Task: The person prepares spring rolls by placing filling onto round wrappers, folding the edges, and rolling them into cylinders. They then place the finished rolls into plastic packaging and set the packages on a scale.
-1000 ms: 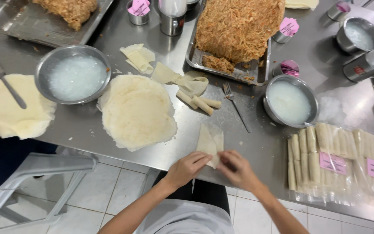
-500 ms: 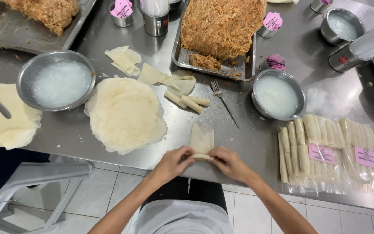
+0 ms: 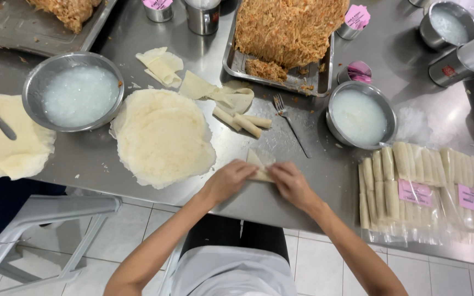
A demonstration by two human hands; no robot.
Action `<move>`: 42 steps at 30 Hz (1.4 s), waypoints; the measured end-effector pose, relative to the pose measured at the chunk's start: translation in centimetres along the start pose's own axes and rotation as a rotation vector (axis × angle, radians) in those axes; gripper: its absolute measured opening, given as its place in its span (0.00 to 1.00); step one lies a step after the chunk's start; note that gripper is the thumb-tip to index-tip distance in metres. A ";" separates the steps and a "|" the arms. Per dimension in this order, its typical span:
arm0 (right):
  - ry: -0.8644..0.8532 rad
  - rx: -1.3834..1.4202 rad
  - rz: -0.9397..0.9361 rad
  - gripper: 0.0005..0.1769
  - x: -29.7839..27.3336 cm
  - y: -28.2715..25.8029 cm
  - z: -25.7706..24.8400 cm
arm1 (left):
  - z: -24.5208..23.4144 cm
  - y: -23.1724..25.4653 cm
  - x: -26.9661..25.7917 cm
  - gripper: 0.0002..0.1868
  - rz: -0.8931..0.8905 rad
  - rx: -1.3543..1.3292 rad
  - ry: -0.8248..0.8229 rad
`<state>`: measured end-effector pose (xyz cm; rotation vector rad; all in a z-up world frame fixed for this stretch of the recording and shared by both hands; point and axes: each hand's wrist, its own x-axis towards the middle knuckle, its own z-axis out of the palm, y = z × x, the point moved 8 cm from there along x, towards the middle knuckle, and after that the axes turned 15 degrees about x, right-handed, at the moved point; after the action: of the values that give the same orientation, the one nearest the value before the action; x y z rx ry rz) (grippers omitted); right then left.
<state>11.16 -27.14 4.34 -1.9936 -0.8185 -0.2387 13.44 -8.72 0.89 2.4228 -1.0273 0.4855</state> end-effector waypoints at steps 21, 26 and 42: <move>0.078 -0.023 0.219 0.09 7.0 2.2 -1.7 | -0.3 -6.2 7.0 0.17 -0.219 -0.275 -0.096; 0.031 -0.013 0.164 0.10 6.1 1.1 -0.8 | 0.0 -3.8 5.6 0.14 -0.060 -0.045 -0.168; -0.025 -0.222 0.075 0.13 4.7 -5.2 1.5 | -6.8 -3.1 -0.6 0.19 -0.182 0.057 0.003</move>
<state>11.18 -22.00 9.31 -2.2345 -0.7581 -0.2719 14.41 -2.80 5.36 2.5354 -0.7912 0.4610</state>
